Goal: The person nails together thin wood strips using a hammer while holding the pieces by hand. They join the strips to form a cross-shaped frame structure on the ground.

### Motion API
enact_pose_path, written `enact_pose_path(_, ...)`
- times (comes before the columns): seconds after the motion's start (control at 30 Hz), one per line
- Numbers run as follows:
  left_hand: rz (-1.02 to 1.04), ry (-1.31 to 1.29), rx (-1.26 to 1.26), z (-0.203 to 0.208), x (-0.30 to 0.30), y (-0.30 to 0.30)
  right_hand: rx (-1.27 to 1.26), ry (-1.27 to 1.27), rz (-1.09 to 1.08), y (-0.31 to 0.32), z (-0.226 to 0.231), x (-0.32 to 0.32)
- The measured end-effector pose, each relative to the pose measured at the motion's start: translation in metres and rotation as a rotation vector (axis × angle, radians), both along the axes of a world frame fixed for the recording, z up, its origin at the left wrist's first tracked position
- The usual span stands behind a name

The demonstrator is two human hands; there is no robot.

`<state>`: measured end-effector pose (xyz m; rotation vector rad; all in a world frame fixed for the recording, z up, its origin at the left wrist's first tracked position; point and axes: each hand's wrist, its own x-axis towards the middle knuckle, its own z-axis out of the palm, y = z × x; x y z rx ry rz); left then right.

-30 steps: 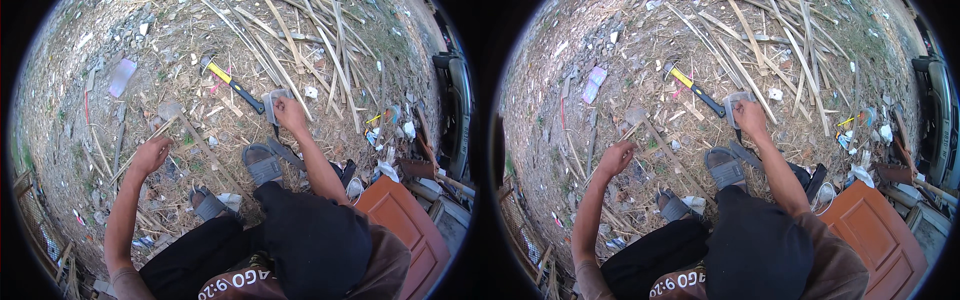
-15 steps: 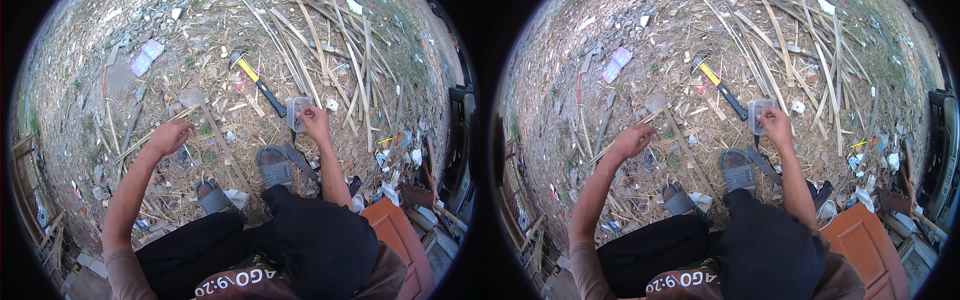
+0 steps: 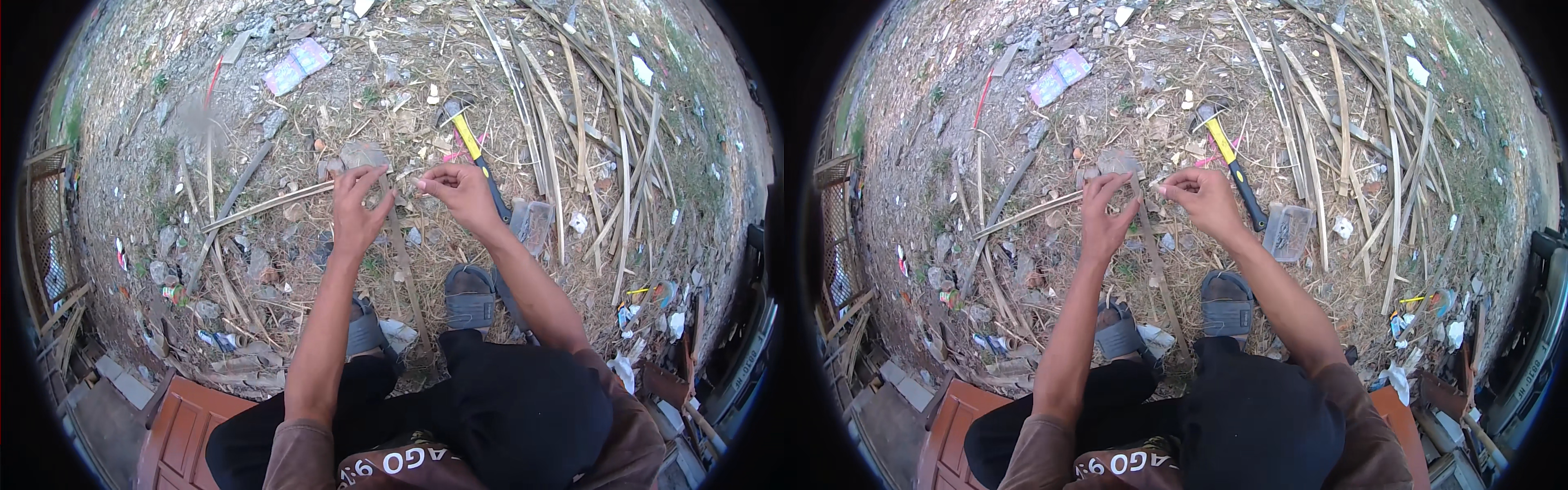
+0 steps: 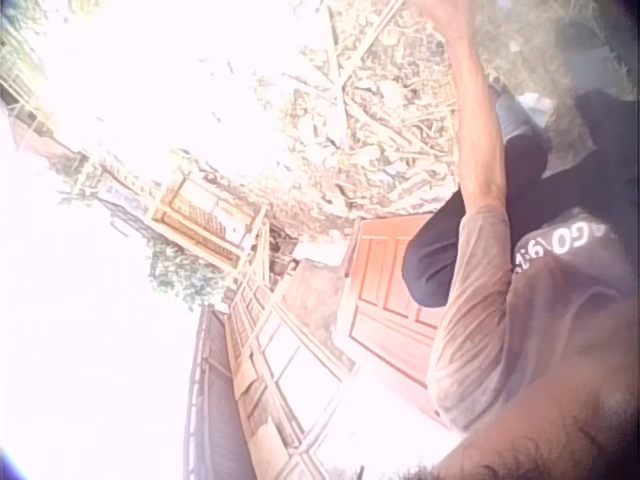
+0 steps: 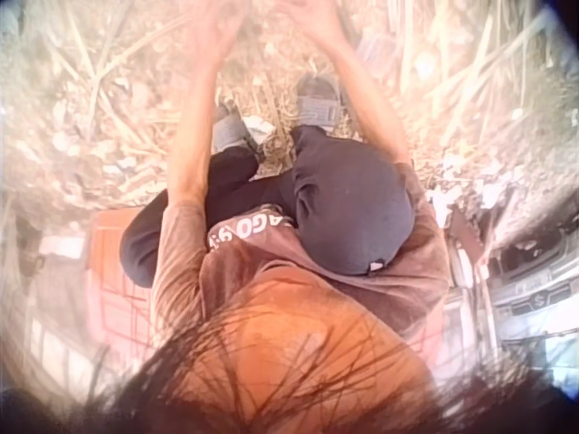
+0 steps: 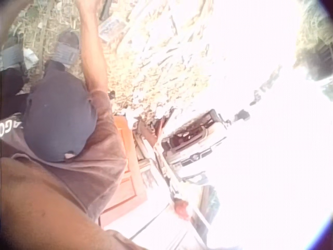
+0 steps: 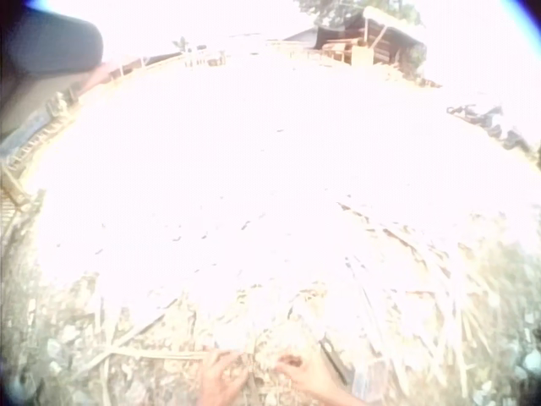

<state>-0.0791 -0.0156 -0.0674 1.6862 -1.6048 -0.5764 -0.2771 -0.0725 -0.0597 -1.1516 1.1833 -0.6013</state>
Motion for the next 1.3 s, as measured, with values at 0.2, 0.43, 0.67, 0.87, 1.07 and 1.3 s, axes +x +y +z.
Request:
enact_pose_path(0.2, -0.049, -0.047, -0.139, -0.01, -0.012, 0.006, 0.082, -0.06, 0.179, -0.011, -0.005, 0.033)
enact_pose_path(0.43, 0.055, 0.125, -0.009, -0.031, -0.012, 0.012, 0.112, -0.042, 0.221, -0.012, -0.013, 0.021)
enact_pose_path(0.67, 0.516, 0.422, 0.043, -0.07, -0.013, -0.015, -0.625, 0.933, 0.096, 0.004, -0.029, -0.048)
enact_pose_path(0.87, 0.409, 0.145, 0.005, -0.09, -0.011, -0.018, -0.619, 0.978, 0.078, 0.01, -0.049, -0.057)
enact_pose_path(1.07, 0.425, 0.351, 0.146, -0.082, -0.008, -0.023, -0.6, 0.947, 0.052, 0.005, -0.058, -0.062)
enact_pose_path(1.3, 0.359, 0.392, 0.199, -0.087, 0.004, -0.022, -0.534, 0.876, 0.029, -0.001, -0.061, -0.067)
